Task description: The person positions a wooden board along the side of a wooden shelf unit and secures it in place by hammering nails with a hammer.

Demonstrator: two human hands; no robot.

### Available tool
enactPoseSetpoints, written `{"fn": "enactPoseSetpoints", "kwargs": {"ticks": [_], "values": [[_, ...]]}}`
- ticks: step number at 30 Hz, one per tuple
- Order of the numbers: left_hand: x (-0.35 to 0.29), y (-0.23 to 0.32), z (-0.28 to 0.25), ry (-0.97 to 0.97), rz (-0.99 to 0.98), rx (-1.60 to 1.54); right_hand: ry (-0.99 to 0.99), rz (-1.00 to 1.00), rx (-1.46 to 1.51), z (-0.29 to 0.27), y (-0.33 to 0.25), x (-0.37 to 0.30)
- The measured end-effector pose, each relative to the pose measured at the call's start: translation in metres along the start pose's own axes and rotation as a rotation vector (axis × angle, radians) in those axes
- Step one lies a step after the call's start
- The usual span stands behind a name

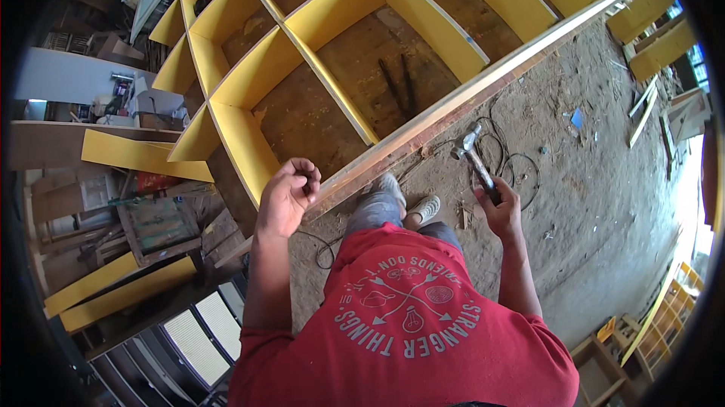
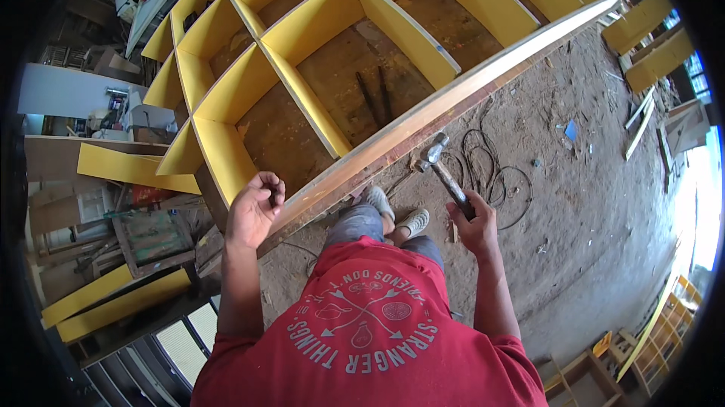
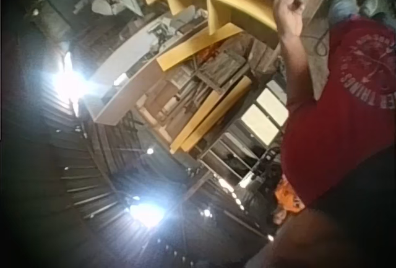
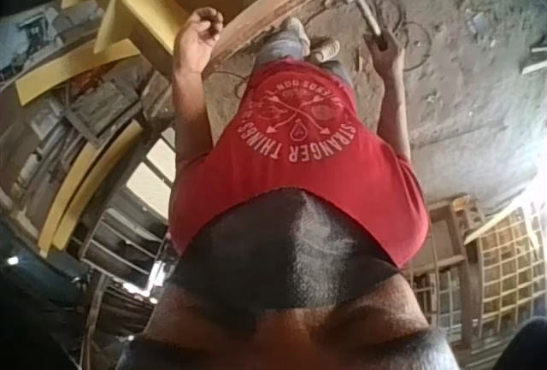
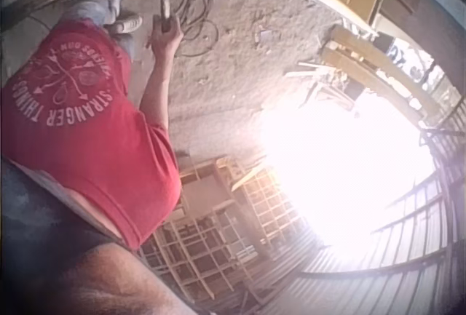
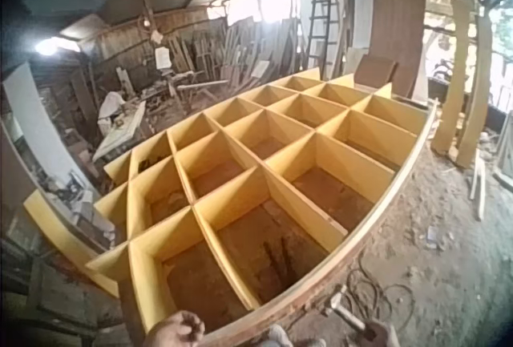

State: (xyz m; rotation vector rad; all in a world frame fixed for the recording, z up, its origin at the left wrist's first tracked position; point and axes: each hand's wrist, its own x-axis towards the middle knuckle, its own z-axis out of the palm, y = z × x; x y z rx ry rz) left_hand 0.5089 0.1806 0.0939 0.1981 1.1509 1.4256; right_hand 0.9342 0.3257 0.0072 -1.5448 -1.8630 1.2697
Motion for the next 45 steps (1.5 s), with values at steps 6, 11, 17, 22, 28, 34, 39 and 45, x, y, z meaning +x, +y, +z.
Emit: {"fn": "enactPoseSetpoints", "kwargs": {"ticks": [6, 11, 17, 22, 28, 34, 39, 45], "values": [[0.095, 0.015, -0.022, 0.101, -0.040, 0.439, 0.049, 0.023, 0.073, 0.011, -0.036, 0.030], [0.159, 0.008, -0.036, -0.046, -0.140, 0.752, 0.085, 0.115, 0.114, 0.023, -0.066, 0.039], [0.153, 0.084, 0.012, -0.551, -0.154, 0.515, 0.184, 0.133, 0.103, 0.043, -0.103, 0.071], [0.204, 0.120, 0.059, -0.662, 0.019, 0.876, 0.261, 0.079, 0.205, 0.056, -0.136, 0.113], [0.314, 0.055, 0.105, -0.831, 0.036, 1.435, 0.244, 0.004, 0.361, 0.060, -0.177, 0.165], [0.342, 0.014, 0.151, -1.016, -0.042, 2.054, 0.193, 0.002, 0.596, 0.077, -0.184, 0.193], [0.370, -0.032, 0.123, -0.881, 0.043, 1.884, 0.198, 0.008, 0.597, 0.079, -0.182, 0.205], [0.373, -0.041, 0.114, -0.656, 0.012, 1.522, 0.255, 0.020, 0.667, 0.076, -0.172, 0.210]]}}
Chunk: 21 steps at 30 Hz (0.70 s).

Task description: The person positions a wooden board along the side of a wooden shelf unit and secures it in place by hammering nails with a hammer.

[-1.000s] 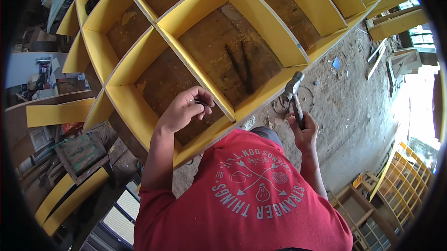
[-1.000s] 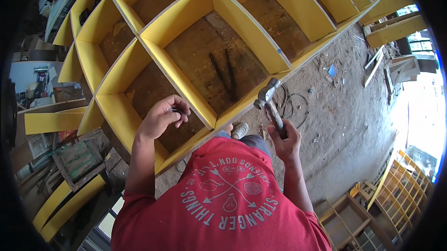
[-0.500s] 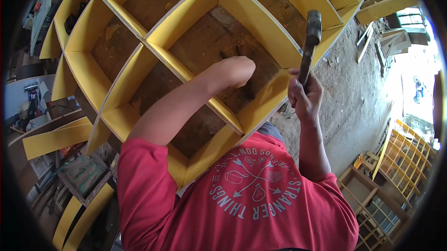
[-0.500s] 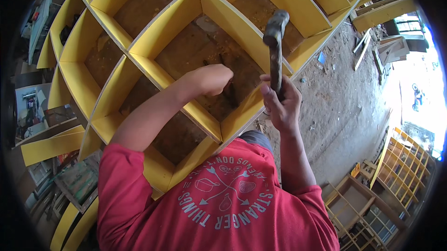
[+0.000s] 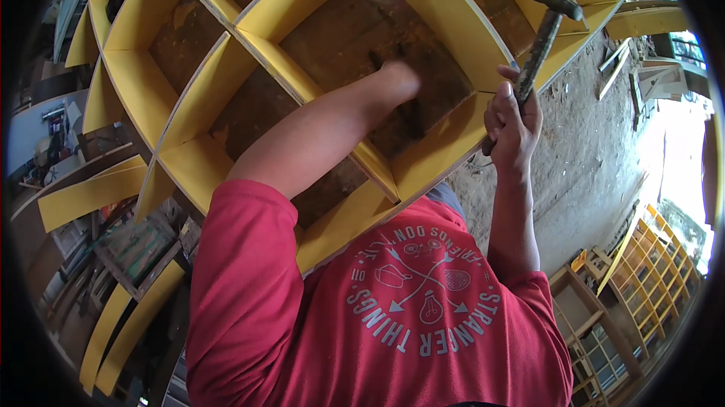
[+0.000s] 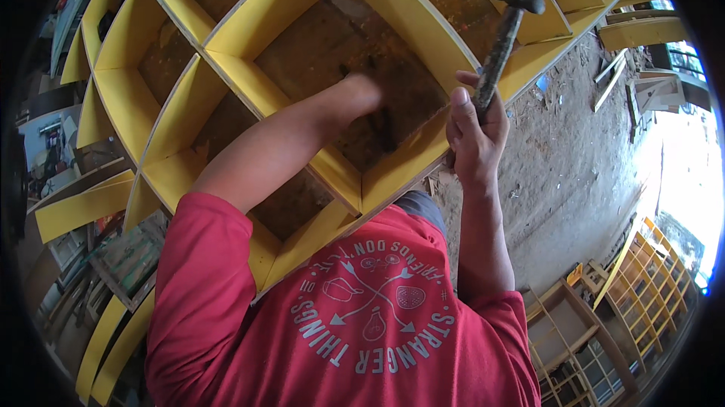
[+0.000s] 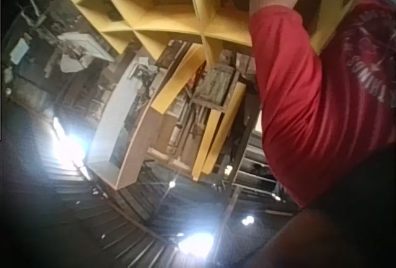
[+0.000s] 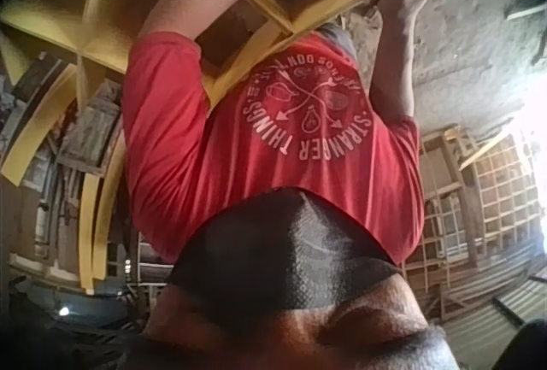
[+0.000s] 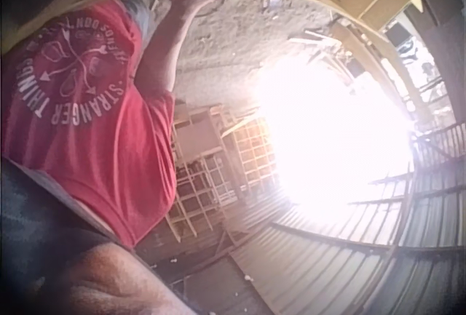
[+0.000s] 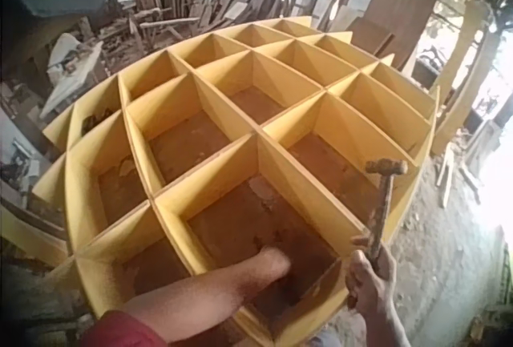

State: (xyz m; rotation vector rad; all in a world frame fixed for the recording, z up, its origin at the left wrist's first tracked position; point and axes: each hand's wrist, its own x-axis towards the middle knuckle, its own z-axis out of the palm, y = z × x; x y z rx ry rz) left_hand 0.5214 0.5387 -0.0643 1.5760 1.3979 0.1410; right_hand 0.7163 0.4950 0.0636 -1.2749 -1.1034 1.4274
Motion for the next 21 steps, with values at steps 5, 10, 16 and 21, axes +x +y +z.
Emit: {"fn": "enactPoseSetpoints", "kwargs": {"ticks": [5, 10, 16, 21], "values": [[0.018, -0.018, 0.008, 0.091, 0.103, 0.163, -0.018, -0.006, 0.041, 0.001, 0.000, 0.001], [0.015, -0.004, -0.011, 0.034, 0.224, 0.388, -0.058, -0.012, -0.001, -0.002, 0.004, 0.004], [-0.064, 0.048, -0.049, 0.149, 0.265, 0.405, -0.094, -0.028, -0.035, 0.000, 0.004, 0.004], [-0.156, 0.032, -0.042, 0.303, 0.348, 0.054, -0.128, -0.010, -0.052, 0.003, 0.000, 0.004]]}}
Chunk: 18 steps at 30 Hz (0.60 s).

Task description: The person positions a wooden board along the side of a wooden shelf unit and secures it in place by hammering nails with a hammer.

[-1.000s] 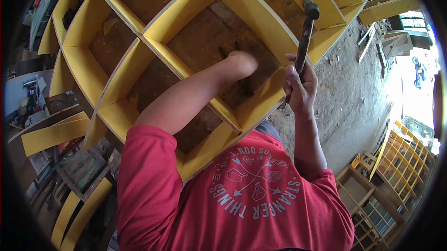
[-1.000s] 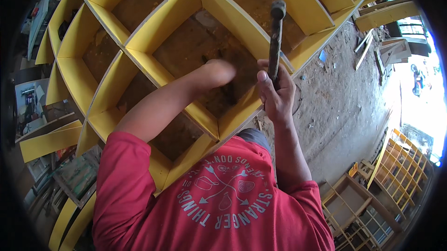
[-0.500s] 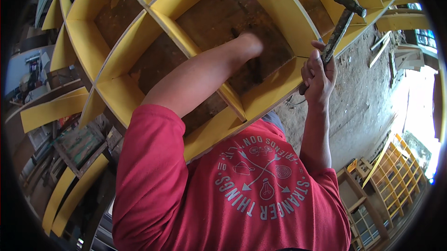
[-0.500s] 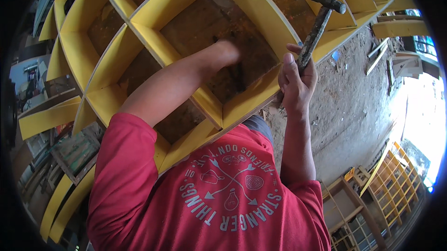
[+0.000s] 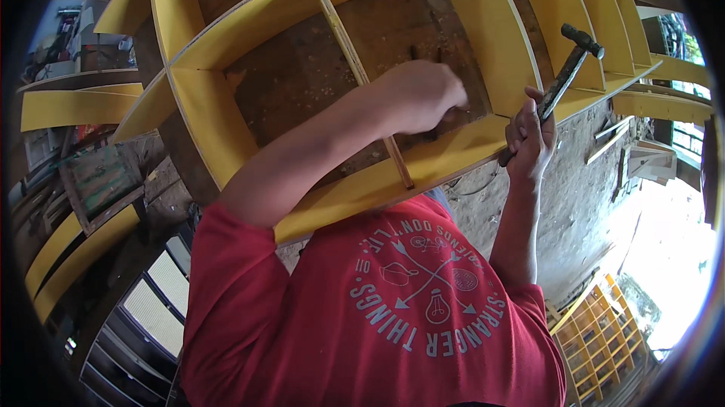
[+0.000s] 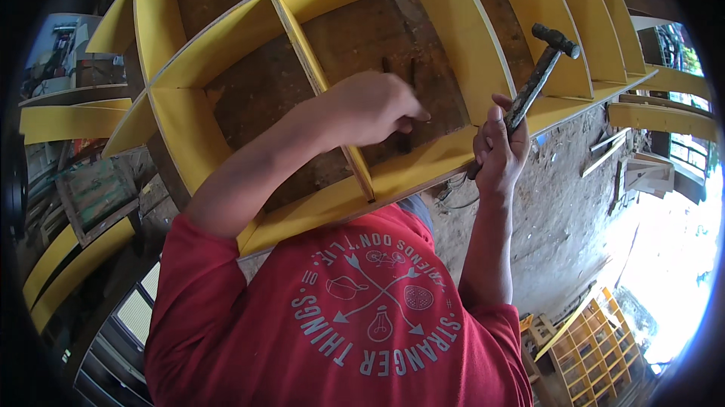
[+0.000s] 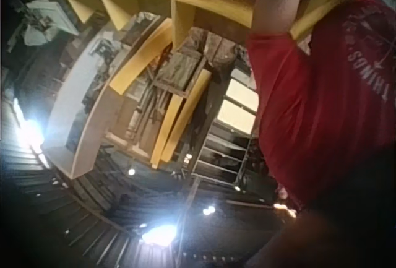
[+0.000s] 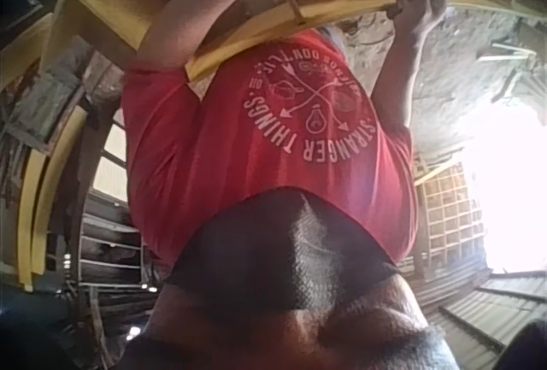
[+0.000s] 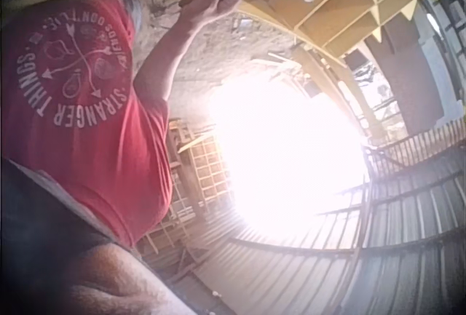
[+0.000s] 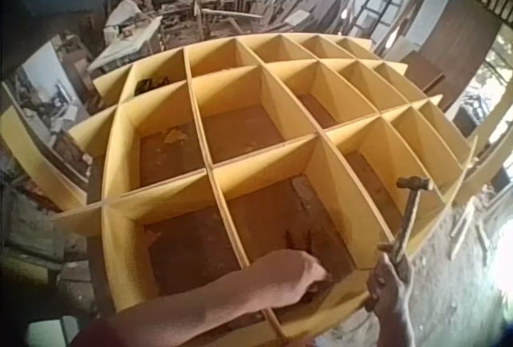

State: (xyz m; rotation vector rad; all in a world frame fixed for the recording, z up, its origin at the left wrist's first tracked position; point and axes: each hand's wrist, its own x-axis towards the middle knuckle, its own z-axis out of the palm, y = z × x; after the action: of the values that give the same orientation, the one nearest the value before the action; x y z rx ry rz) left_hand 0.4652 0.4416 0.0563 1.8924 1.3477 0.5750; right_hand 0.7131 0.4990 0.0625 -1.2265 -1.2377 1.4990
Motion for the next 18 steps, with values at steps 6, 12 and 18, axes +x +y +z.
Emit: {"fn": "enactPoseSetpoints", "kwargs": {"ticks": [6, 12, 18], "values": [[-0.115, 0.032, -0.012, 0.269, -0.193, -0.456, -0.035, 0.012, 0.017, -0.006, 0.000, 0.001], [-0.163, 0.069, 0.076, 0.569, -0.500, -0.639, -0.046, 0.025, 0.014, -0.007, 0.001, 0.001], [-0.156, 0.067, 0.118, 0.666, -0.466, -0.147, -0.069, -0.023, 0.014, -0.007, -0.001, -0.001]]}}
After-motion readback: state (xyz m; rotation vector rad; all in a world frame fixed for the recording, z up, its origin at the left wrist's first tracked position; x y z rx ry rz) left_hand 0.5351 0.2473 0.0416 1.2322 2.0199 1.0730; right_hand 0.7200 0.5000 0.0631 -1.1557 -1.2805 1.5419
